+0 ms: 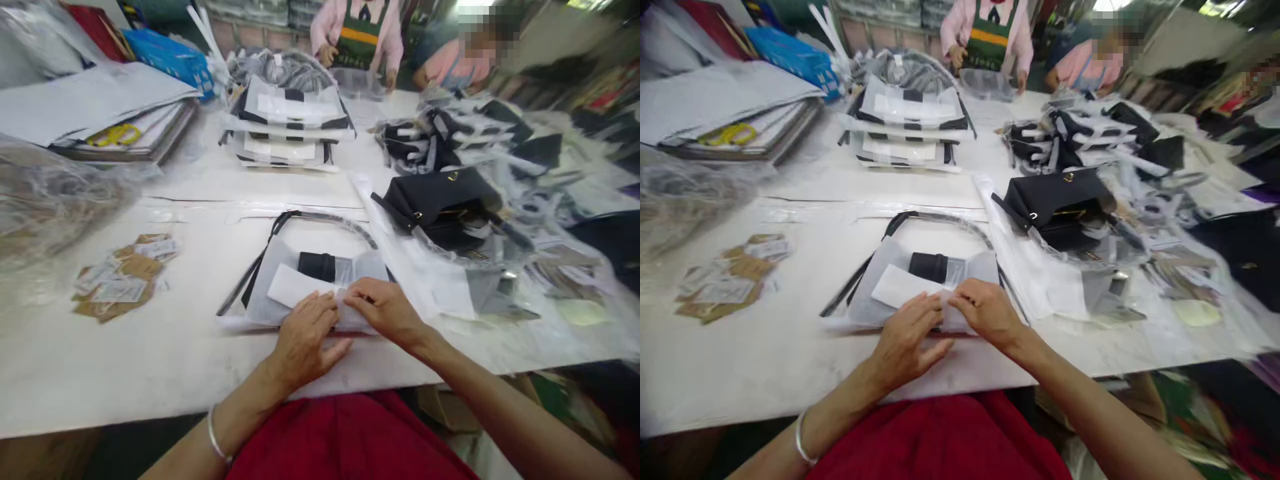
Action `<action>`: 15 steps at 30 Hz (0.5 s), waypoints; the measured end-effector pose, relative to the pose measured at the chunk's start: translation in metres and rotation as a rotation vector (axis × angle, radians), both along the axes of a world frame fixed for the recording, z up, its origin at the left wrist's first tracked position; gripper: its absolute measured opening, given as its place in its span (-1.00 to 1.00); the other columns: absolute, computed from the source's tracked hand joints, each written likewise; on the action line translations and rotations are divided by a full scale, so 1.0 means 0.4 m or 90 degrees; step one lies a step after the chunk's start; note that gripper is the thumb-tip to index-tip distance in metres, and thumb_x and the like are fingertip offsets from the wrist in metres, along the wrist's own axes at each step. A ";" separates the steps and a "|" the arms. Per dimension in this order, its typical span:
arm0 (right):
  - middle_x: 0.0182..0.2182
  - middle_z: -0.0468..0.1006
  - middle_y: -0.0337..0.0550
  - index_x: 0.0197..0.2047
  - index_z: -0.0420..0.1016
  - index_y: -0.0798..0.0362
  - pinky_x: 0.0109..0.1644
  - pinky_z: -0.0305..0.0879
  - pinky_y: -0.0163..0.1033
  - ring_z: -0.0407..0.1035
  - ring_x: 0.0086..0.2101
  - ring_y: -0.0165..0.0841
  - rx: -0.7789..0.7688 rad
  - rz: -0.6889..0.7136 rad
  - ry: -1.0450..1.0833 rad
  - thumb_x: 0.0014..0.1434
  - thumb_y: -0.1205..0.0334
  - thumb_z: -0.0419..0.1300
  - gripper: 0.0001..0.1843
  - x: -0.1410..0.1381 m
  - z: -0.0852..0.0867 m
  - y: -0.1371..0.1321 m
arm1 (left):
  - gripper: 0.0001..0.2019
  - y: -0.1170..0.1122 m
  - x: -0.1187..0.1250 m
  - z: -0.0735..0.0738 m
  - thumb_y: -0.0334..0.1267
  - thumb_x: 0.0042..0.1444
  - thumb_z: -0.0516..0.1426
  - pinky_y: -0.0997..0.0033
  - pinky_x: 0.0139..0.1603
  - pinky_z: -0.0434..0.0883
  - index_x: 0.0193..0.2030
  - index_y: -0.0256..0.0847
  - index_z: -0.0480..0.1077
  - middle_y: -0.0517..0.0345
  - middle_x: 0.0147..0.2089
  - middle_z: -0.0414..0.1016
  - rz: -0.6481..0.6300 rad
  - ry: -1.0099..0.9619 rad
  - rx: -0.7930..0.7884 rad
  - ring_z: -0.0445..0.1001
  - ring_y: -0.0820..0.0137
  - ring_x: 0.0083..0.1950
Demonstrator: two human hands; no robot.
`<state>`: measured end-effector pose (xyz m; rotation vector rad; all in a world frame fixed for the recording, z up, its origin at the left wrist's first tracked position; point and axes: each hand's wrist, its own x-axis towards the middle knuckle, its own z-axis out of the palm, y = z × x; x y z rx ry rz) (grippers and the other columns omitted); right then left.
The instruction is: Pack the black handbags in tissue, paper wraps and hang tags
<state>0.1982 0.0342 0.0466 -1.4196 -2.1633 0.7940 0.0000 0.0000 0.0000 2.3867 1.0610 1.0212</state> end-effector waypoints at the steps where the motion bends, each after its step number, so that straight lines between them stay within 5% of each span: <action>1: -0.41 0.52 -0.21 -0.41 0.51 0.06 -0.22 0.23 -0.27 0.37 -0.36 -0.38 -0.006 -0.007 0.004 0.26 0.29 0.20 -0.81 0.001 -0.004 0.006 | -0.76 0.002 0.006 0.002 -0.16 0.11 0.27 0.05 0.28 0.37 -0.16 -0.20 0.37 0.01 -0.02 0.53 0.023 -0.004 -0.003 0.48 0.22 0.10; 5: -0.46 0.50 -0.25 -0.43 0.53 0.04 -0.26 0.22 -0.28 0.36 -0.39 -0.39 -0.033 -0.034 0.026 0.22 0.30 0.24 -0.82 0.004 -0.018 0.022 | -0.96 0.009 0.029 0.004 -0.29 0.22 0.16 0.14 0.25 0.39 -0.25 -0.18 0.38 0.08 -0.18 0.55 0.079 0.003 -0.001 0.49 0.29 0.08; 9: -0.48 0.49 -0.25 -0.43 0.54 0.03 -0.29 0.22 -0.29 0.36 -0.42 -0.40 -0.040 -0.052 0.081 0.22 0.26 0.25 -0.82 0.000 -0.022 0.017 | -0.91 0.010 0.041 0.000 -0.42 0.22 0.10 0.21 0.26 0.38 -0.28 -0.18 0.39 0.12 -0.23 0.55 0.110 0.025 0.018 0.51 0.36 0.06; 15: -0.50 0.46 -0.24 -0.42 0.53 0.05 -0.33 0.20 -0.30 0.33 -0.45 -0.41 -0.012 -0.093 0.152 0.24 0.22 0.23 -0.80 0.001 -0.031 -0.003 | -0.89 0.011 0.045 0.006 -0.27 0.20 0.16 0.21 0.25 0.39 -0.33 -0.21 0.37 0.02 -0.19 0.56 0.114 0.040 0.033 0.52 0.31 0.05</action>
